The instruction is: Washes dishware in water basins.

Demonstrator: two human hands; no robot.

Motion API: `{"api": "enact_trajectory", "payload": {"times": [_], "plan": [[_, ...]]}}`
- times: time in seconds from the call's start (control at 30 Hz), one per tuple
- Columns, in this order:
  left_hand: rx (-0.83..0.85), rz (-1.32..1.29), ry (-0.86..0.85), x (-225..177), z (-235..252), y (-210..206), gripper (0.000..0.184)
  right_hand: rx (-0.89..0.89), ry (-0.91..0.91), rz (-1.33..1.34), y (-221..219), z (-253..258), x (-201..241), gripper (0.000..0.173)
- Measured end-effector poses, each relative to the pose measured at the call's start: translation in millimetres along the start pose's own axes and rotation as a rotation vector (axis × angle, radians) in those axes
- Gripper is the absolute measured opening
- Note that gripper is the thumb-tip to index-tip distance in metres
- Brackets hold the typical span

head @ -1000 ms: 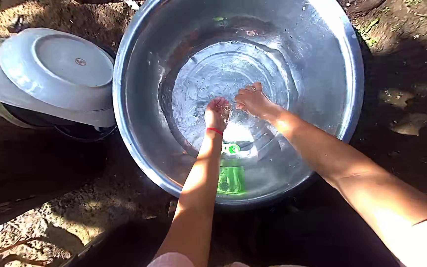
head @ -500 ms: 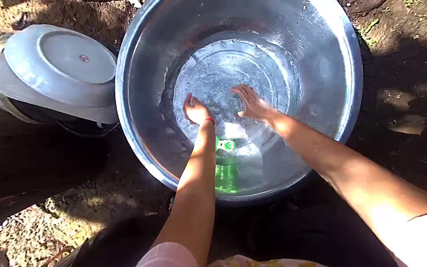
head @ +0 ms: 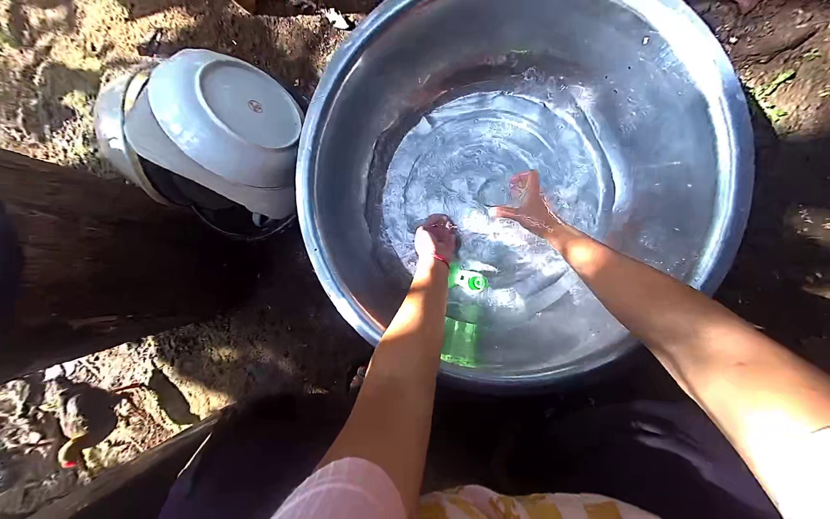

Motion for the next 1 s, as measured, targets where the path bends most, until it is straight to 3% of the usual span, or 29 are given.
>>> {"api": "enact_trajectory", "payload": {"times": [0.03,0.07,0.1,0.13,0.17,0.23,0.3,0.43,0.5,0.6,0.67,0.7,0.77,0.83,0.87,0.93,1.0], "plan": [[0.194,-0.045,0.021,-4,-12,-16,0.041,-0.012,-0.061,0.108,0,-4,2,0.082],[0.304,0.064,-0.074,-13,-23,-31,0.038,-0.003,-0.139,0.240,-2,-11,5,0.073],[0.412,0.267,-0.243,-27,-34,-42,0.035,0.027,-0.196,0.384,-4,-16,8,0.062],[0.503,0.494,-0.416,-42,-45,-50,0.044,0.098,-0.240,0.526,-7,-22,14,0.053],[0.579,0.703,-0.541,-59,-59,-54,0.061,0.146,-0.279,0.660,-10,-25,24,0.053],[0.665,1.067,-0.709,-93,-79,-59,0.084,0.241,-0.337,0.826,-17,-35,58,0.071],[0.690,1.200,-0.851,-136,-88,-52,0.084,0.391,-0.276,0.895,-25,-44,106,0.085],[0.681,1.312,-1.061,-220,-129,-24,0.077,0.607,-0.130,0.917,-26,-56,182,0.098],[0.617,1.337,-1.127,-251,-150,-4,0.076,0.749,0.003,0.871,-25,-63,212,0.100],[0.515,1.172,-1.214,-279,-171,30,0.079,0.857,0.162,0.738,-20,-81,250,0.095],[0.480,1.011,-1.180,-280,-163,46,0.080,0.903,0.234,0.641,-18,-87,260,0.098],[0.486,0.937,-1.083,-276,-155,52,0.079,0.921,0.243,0.581,-17,-87,259,0.099],[0.528,0.764,-0.728,-258,-139,60,0.071,0.893,0.164,0.401,-13,-79,244,0.097],[0.570,0.567,-0.307,-233,-124,70,0.065,0.745,0.048,0.082,-9,-70,221,0.068],[0.566,0.500,-0.176,-226,-121,78,0.064,0.657,-0.029,-0.088,-8,-68,212,0.053],[0.547,0.453,-0.182,-241,-127,99,0.056,0.576,-0.089,-0.359,-8,-57,191,0.049],[0.489,0.445,-0.418,-289,-137,133,0.054,0.597,-0.048,-0.475,-5,-47,172,0.051]]}}
Point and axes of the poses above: each hand's wrist, its own z-axis towards the middle knuckle, its own y-axis out of the back of the hand, x = y × z, the point moved 4 cm from there along z, towards the middle knuckle, and after that the axes turned 4 degrees about -y, right-handed, at the moved point
